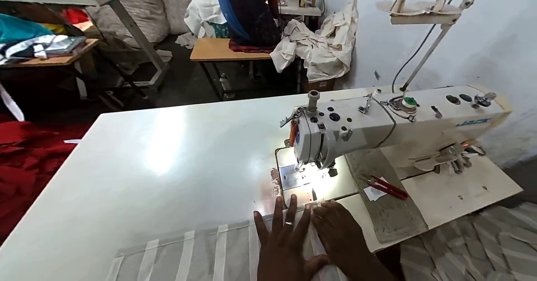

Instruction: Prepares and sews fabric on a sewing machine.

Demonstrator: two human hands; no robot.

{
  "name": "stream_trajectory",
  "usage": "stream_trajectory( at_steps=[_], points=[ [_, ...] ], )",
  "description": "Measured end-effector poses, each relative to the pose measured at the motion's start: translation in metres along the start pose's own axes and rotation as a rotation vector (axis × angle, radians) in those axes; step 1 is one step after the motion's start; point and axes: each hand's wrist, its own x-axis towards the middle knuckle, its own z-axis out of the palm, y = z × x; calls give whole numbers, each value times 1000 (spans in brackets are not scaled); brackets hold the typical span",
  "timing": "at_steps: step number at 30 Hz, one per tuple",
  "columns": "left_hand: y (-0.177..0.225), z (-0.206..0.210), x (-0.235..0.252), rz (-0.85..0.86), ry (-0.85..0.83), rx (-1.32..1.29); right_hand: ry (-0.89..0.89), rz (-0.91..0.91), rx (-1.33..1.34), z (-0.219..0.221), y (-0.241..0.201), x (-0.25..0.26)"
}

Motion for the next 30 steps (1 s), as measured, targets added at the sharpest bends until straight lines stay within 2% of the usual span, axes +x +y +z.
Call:
stream_trajectory(
  at_steps=[4,7,12,15,20,23,25,28,30],
  points=[
    [-1,2,-1,102,91,-23,-74,-40,-119,14,5,3],
    [12,2,-8,95,26,-63,-91,-24,-180,14,7,7],
    [-6,17,28,111,95,-29,-116,-9,-188,24,26,41],
    [-16,20,48,108,101,3,-132,-13,-179,33,36,58],
    [-16,18,54,71,94,1,-195,-22,-102,30,44,69],
    [-15,18,54,45,69,-15,-281,27,27,8,55,65],
    [-15,17,54,35,41,-20,-144,76,-2,-21,72,50],
    [-16,18,55,35,42,0,152,277,-192,-80,117,13],
    [-18,18,58,34,39,-1,177,438,-298,-105,156,-16]
  ],
)
